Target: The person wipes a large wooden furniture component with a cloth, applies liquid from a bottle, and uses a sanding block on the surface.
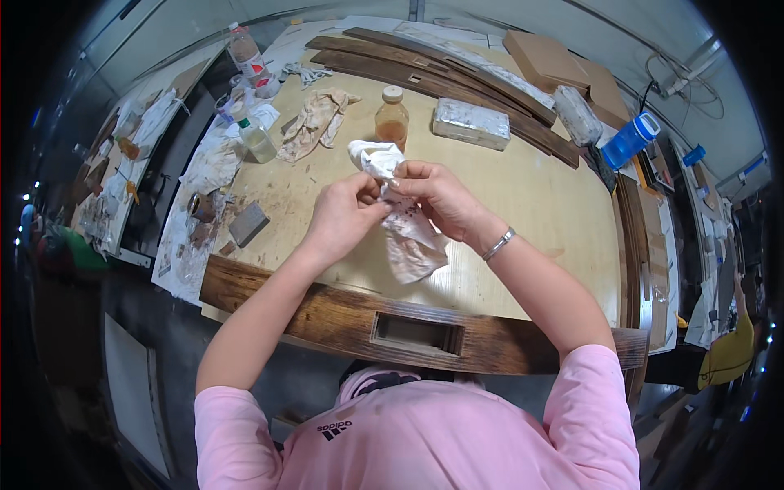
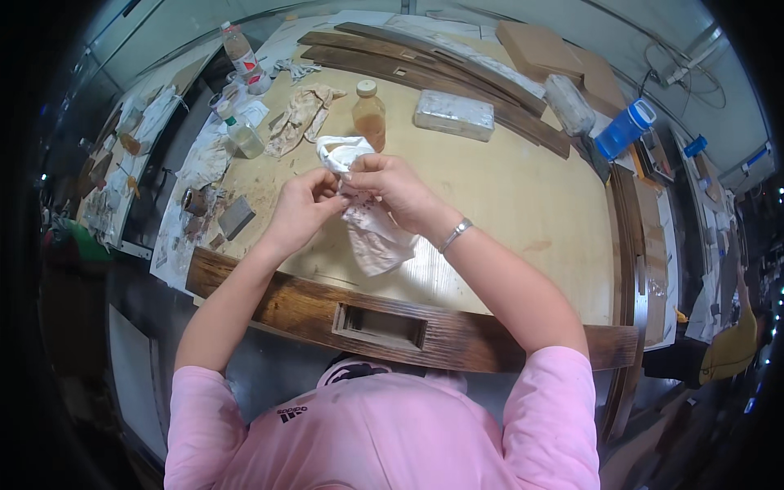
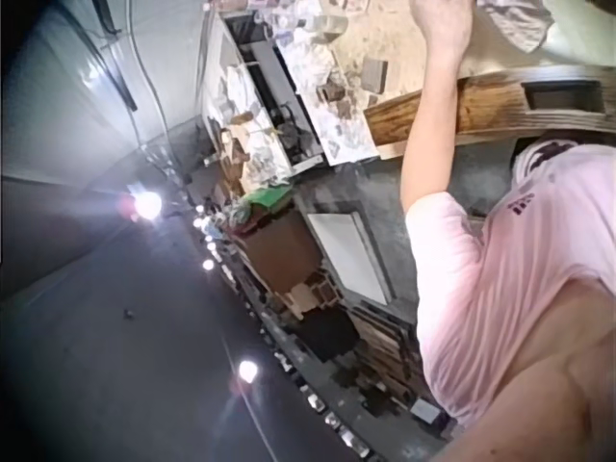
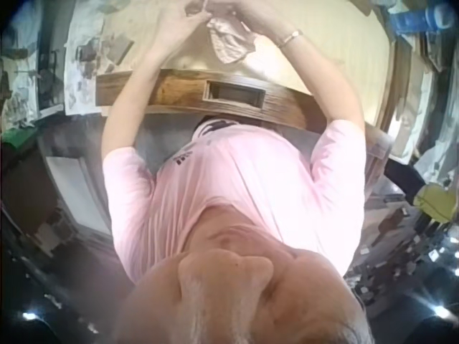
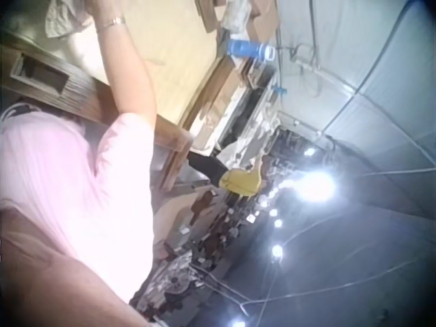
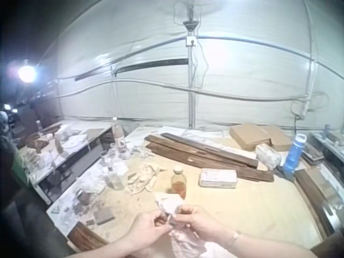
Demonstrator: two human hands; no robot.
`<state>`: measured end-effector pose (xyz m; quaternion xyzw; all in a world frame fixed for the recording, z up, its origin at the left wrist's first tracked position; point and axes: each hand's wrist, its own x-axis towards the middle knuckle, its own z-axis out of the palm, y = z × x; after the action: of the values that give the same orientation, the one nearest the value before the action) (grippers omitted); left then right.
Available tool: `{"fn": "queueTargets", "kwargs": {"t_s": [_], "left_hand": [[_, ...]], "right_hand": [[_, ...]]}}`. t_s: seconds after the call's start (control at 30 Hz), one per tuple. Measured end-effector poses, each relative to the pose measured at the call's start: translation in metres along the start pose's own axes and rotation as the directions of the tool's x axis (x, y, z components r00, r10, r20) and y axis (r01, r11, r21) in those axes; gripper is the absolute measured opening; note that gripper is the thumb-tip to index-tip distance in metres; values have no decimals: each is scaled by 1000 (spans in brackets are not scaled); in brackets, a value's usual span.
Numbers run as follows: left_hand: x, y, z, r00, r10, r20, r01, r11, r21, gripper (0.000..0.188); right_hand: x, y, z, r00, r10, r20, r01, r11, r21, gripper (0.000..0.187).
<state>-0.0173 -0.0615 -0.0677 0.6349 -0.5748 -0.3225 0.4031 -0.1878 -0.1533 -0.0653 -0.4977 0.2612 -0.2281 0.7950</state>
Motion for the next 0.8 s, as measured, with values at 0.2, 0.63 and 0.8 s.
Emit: {"fn": "queueTargets", "kwargs": {"t_s": [0.2,0.63,0.8], "left_hand": [[-10,-15,-13,986,-82,144,144,854,-500,5],[-29,-57,-88,987,-134,-88,101,945,-310,1],[-27,-64,-93,990,-139,-3,125,897,-424,11]], "right_hand": [[-3,18,-7,1000,15,-5,-15,995,94,6],[-30,-6,-113,849,-178,-498,-26,927,-375,2],[-41,-30,-129,920,-158,-359,-52,858,-511,6]]}}
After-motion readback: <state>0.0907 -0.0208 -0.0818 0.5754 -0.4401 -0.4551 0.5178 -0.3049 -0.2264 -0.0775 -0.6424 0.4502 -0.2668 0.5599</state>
